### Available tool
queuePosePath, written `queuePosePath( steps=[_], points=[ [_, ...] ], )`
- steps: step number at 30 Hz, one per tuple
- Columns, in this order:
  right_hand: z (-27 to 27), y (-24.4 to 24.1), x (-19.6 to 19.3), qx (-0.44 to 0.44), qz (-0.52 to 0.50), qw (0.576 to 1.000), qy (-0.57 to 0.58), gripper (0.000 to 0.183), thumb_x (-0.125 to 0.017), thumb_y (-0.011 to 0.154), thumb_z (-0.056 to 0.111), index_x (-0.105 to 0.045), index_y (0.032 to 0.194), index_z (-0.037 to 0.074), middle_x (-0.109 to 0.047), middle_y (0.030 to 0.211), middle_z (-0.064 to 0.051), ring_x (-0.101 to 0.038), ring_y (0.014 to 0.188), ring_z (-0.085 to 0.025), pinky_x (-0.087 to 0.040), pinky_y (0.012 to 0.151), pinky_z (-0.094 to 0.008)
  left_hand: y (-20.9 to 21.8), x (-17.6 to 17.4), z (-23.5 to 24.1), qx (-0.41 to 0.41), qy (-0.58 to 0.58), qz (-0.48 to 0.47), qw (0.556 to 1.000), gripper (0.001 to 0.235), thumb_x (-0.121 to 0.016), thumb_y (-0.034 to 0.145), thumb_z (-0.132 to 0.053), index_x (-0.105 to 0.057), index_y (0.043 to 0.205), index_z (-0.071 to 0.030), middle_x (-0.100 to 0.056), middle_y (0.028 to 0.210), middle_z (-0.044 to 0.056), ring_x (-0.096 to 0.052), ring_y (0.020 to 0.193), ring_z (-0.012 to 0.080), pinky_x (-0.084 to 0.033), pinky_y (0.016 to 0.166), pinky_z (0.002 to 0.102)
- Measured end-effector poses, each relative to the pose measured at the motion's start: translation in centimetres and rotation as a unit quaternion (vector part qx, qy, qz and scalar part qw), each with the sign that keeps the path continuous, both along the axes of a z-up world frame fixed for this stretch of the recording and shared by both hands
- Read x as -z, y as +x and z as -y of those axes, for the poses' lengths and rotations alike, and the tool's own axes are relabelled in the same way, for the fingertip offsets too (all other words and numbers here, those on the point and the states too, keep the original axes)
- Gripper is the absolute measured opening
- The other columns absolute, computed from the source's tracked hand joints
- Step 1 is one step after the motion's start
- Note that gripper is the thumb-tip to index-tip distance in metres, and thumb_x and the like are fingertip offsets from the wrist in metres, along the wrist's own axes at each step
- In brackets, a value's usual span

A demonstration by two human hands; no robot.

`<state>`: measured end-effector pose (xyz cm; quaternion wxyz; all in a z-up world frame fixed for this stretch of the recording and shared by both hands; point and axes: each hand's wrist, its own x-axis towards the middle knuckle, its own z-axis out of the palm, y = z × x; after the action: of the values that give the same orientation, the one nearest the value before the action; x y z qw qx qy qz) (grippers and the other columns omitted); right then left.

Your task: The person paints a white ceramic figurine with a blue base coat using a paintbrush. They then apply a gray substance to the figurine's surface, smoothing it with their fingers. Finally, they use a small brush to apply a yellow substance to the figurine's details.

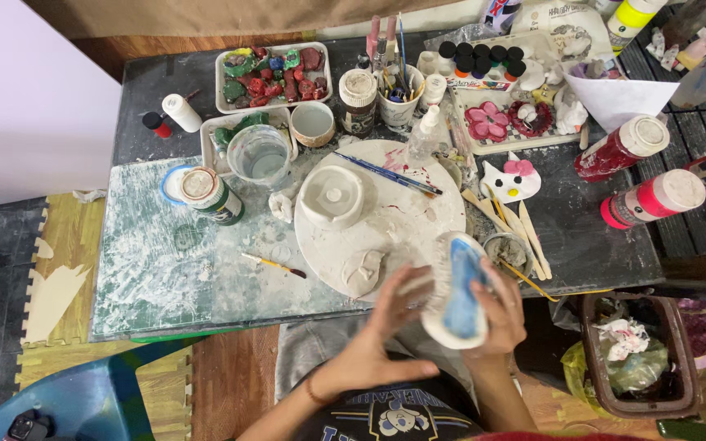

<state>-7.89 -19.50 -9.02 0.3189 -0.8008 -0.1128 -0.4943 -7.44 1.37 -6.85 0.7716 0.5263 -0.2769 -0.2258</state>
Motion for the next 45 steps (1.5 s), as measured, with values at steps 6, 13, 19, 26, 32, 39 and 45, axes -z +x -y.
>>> queuePosePath(
  steps=[6,13,19,26,32,39,45],
  points=[
    [-2.7,-0.8,1.0,0.061,-0.001,0.996,-0.070,0.034,-0.081,0.086,0.010,-0.072,0.117,0.021,-0.066,0.134,0.000,-0.062,0.110,-0.032,-0.054,0.090,-0.044,-3.1,7.1,5.2,-0.069,-0.167,-0.154,0.972,0.067,-0.065,0.104,-0.007,-0.030,0.160,-0.002,-0.040,0.160,0.014,-0.043,0.142,0.0224,-0.044,0.112,0.039],
    [-2.5,0.9,3.5,-0.125,0.098,0.986,-0.055,0.044,-0.082,0.093,0.001,-0.058,0.122,0.022,-0.055,0.137,-0.006,-0.067,0.113,-0.023,-0.054,0.094,-0.040,0.4,5.2,0.8,-0.203,-0.195,-0.265,0.922,0.039,-0.053,0.104,-0.016,-0.047,0.138,0.003,-0.061,0.135,0.022,-0.067,0.119,0.0342,-0.057,0.100,0.052],
    [-1.1,2.3,-1.5,-0.093,-0.240,0.966,-0.035,0.040,-0.078,0.085,0.014,-0.065,0.122,0.011,-0.067,0.126,-0.006,-0.061,0.119,-0.029,-0.046,0.103,-0.044,2.4,1.9,-8.6,-0.314,-0.098,-0.195,0.924,0.037,-0.057,0.102,-0.015,-0.048,0.133,0.004,-0.066,0.127,0.022,-0.071,0.107,0.0378,-0.065,0.082,0.056],
    [-4.2,4.7,-6.5,-0.164,-0.373,0.908,-0.095,0.053,-0.070,0.093,0.035,-0.056,0.131,0.001,-0.057,0.133,-0.015,-0.053,0.125,-0.035,-0.040,0.106,-0.047,1.5,3.6,-12.6,-0.344,-0.060,-0.211,0.913,0.041,-0.060,0.095,-0.017,-0.049,0.130,0.003,-0.069,0.118,0.020,-0.075,0.098,0.0318,-0.069,0.069,0.050],
    [-6.0,9.2,-6.8,-0.294,-0.432,0.825,-0.214,0.046,-0.069,0.093,0.037,-0.059,0.126,0.006,-0.059,0.131,-0.012,-0.053,0.123,-0.032,-0.041,0.103,-0.044,0.9,4.2,-12.2,-0.293,0.127,-0.201,0.926,0.029,-0.074,0.091,-0.011,-0.064,0.111,0.008,-0.076,0.094,0.017,-0.077,0.079,0.0223,-0.067,0.061,0.036],
    [-6.1,12.2,-6.2,-0.305,-0.486,0.765,-0.292,0.048,-0.076,0.084,0.042,-0.060,0.109,0.005,-0.064,0.112,-0.009,-0.055,0.114,-0.031,-0.045,0.097,-0.042,0.6,2.6,-11.2,-0.173,0.097,-0.232,0.952,0.027,-0.074,0.089,-0.007,-0.064,0.109,0.008,-0.076,0.088,0.015,-0.074,0.066,0.0202,-0.062,0.053,0.032],
    [-5.1,11.7,-6.3,-0.284,-0.517,0.745,-0.311,0.046,-0.077,0.083,0.044,-0.063,0.103,0.005,-0.063,0.109,-0.014,-0.055,0.110,-0.032,-0.045,0.095,-0.043,0.8,3.1,-11.3,-0.135,0.106,-0.255,0.952,0.027,-0.073,0.089,-0.008,-0.065,0.108,0.009,-0.077,0.087,0.015,-0.075,0.066,0.0198,-0.062,0.052,0.032]
  ],
)
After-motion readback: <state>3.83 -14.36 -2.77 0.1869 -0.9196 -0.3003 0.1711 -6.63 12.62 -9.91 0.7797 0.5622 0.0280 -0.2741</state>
